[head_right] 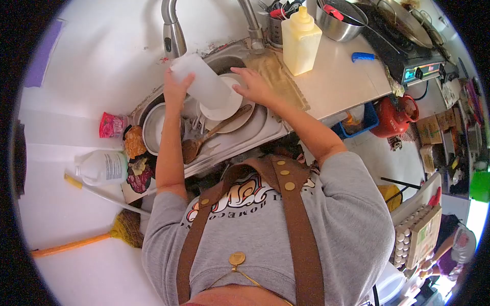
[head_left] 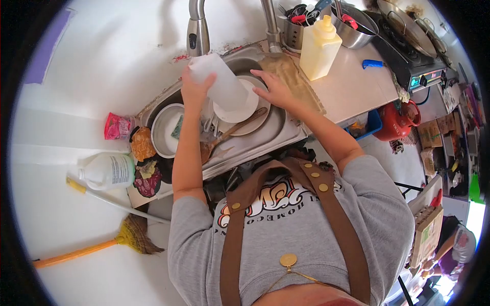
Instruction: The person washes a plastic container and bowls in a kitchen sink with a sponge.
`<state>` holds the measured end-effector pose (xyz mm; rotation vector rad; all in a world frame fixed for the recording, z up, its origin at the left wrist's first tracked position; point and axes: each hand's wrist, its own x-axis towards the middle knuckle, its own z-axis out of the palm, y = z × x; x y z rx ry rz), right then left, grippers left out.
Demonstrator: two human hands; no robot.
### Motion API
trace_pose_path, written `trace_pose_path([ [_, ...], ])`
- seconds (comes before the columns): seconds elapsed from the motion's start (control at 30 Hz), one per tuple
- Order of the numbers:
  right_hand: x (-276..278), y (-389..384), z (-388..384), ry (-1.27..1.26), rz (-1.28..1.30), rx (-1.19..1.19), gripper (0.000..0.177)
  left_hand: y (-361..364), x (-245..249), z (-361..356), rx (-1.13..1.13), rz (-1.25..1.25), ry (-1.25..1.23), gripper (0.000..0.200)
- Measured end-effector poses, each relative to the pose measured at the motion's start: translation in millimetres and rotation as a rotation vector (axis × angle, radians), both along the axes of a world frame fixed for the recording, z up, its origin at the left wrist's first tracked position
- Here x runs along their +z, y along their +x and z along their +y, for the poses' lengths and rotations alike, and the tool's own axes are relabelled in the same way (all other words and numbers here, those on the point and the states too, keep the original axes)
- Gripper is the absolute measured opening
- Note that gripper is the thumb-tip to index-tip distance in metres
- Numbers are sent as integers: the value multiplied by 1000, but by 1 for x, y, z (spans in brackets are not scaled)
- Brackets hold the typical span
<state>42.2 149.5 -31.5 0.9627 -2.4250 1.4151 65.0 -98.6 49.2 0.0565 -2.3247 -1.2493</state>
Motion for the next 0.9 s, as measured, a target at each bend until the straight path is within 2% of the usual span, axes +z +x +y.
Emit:
trace_pose_path([
  [0.03, 1, -1, 0, -4, -8, 4, 57, -3, 0, -3, -11, -50, 149, 88],
  [0.13, 8, 8, 1, 1, -84, 23, 55, 0, 6, 2, 99, 145, -345, 84],
  [0.23, 1, 5, -3, -79, -175, 58, 64, -2, 8, 2, -22, -34, 287, 81],
  [0.33, -3, 5, -15, -146, -168, 104, 81, 6, 15, 11, 0, 114, -149, 79],
  [0.43, 1, 7, -28, -111, -91, 127, 103, 0, 11, 14, -101, -200, 552, 78],
  [0.53, 14, 3, -29, -198, -311, 280, 110, 8, 19, 14, -213, -189, 714, 80],
  [0.63, 22, 9, -29, -247, -476, 473, 106, 5, 18, 4, -450, -267, 819, 79],
  [0.73, 8, 3, -30, -54, -558, 455, 95, -8, 2, 1, -239, -162, 445, 78],
  [0.83, -3, -2, -26, -102, -449, 273, 77, -12, -2, -10, -131, 51, -61, 77],
  [0.9, -7, -5, -19, -182, -434, 197, 67, -11, 3, -8, -121, -45, 241, 77],
])
